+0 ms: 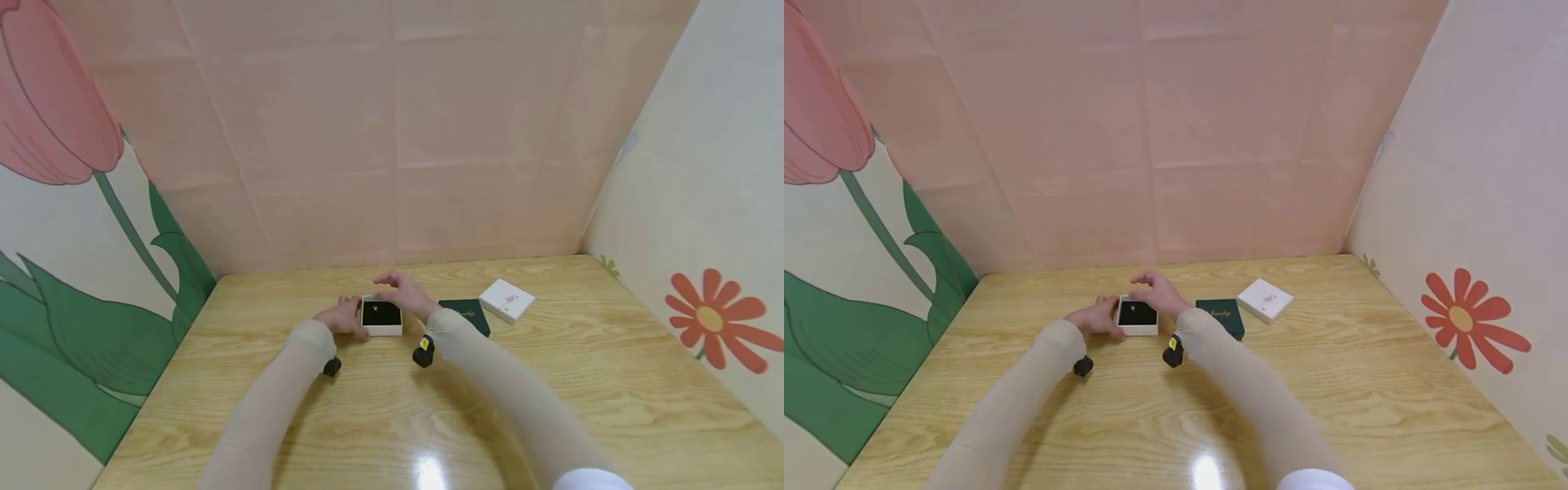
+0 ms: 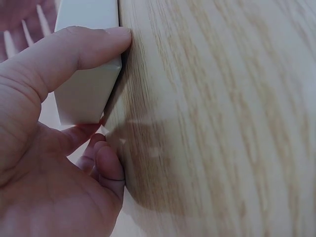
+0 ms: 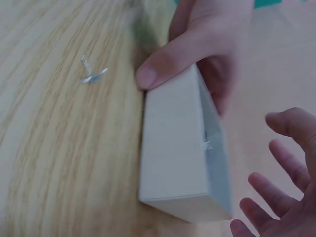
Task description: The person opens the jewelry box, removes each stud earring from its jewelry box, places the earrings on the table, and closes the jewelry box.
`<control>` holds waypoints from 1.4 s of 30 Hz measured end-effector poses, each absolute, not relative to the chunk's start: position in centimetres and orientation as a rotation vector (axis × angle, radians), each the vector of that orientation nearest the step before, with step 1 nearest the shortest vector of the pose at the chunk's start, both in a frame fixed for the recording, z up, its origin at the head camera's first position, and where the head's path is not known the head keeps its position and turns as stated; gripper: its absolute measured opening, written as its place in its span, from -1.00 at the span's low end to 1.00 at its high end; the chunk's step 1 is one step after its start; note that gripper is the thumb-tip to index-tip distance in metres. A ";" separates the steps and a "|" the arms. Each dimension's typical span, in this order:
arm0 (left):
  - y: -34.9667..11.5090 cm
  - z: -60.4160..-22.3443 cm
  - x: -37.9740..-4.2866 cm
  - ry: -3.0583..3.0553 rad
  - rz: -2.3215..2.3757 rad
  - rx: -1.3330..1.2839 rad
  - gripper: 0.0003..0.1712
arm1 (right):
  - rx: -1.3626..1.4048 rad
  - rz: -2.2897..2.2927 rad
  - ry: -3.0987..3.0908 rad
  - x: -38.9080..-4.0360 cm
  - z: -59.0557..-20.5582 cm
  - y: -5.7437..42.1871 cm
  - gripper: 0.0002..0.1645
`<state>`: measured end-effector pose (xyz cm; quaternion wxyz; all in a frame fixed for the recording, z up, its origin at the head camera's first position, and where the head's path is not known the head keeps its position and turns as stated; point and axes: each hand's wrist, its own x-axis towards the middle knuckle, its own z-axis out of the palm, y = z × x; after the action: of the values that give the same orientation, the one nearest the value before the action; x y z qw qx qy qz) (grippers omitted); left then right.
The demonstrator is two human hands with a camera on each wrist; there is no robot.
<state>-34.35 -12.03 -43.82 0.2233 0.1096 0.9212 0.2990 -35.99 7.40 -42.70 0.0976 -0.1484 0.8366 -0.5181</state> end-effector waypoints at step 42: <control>-12.0 -44.0 -34.5 2.568 0.800 0.335 0.12 | -0.406 -1.151 2.695 -36.5 -45.2 5.9 -0.89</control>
<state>-34.53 -11.97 -44.02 0.2138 0.1207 0.9256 0.2882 -36.46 5.89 -45.21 0.0916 -0.1365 0.9071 -0.3874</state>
